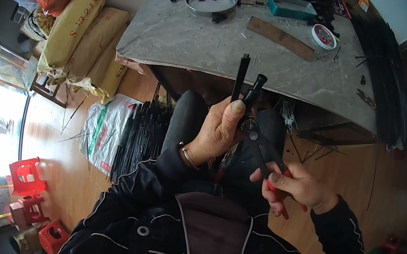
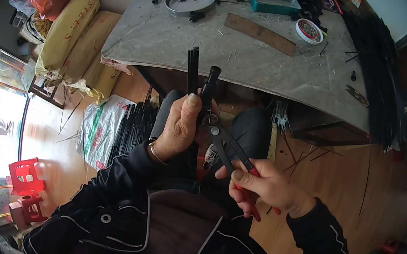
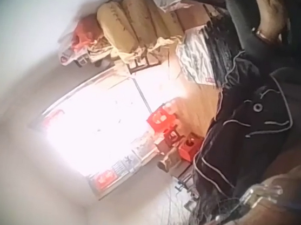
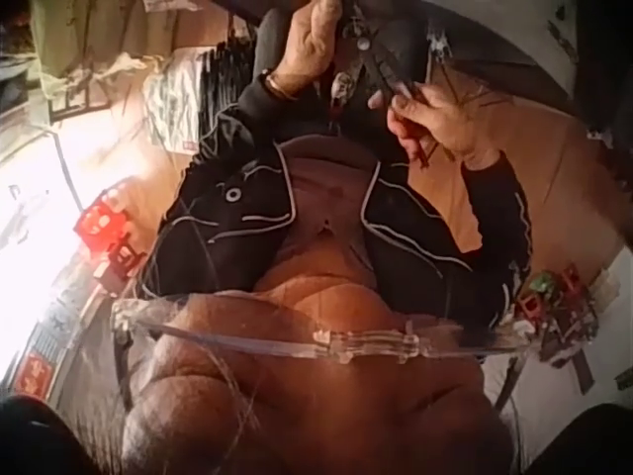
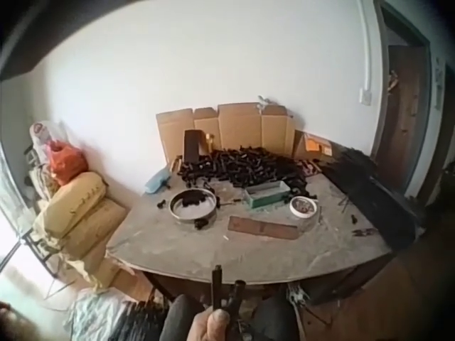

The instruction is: Assembling, bundling, and cutting components for electrical or mechanical wire harnesses.

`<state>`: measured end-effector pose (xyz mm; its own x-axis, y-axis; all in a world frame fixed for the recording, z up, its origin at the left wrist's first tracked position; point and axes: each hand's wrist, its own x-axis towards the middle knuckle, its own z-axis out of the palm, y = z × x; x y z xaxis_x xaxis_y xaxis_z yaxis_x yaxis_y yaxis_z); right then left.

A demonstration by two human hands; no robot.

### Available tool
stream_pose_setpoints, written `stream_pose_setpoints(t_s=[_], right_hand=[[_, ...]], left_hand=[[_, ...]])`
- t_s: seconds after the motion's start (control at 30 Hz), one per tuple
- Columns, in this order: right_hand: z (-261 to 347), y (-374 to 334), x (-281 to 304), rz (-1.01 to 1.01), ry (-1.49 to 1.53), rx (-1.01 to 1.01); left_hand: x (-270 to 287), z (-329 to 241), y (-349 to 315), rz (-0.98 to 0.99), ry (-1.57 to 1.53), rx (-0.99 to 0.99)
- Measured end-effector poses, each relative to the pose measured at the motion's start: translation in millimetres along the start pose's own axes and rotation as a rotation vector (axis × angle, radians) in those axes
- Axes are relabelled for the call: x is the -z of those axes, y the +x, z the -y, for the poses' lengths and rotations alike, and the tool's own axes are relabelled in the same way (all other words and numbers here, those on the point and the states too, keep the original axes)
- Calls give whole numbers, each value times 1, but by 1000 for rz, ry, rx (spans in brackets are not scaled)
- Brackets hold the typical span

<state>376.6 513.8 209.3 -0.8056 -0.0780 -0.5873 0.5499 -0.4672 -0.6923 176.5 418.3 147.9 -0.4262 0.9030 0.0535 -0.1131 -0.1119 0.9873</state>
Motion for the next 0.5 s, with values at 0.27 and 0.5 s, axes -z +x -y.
stream_pose_setpoints(t_s=[0.27,0.5], right_hand=[[-21,20,-21,-53,139,6],[17,-6,-10,-44,65,-159]], left_hand=[[5,3,7,-18,20,-60],[3,1,5,31,-44,68]])
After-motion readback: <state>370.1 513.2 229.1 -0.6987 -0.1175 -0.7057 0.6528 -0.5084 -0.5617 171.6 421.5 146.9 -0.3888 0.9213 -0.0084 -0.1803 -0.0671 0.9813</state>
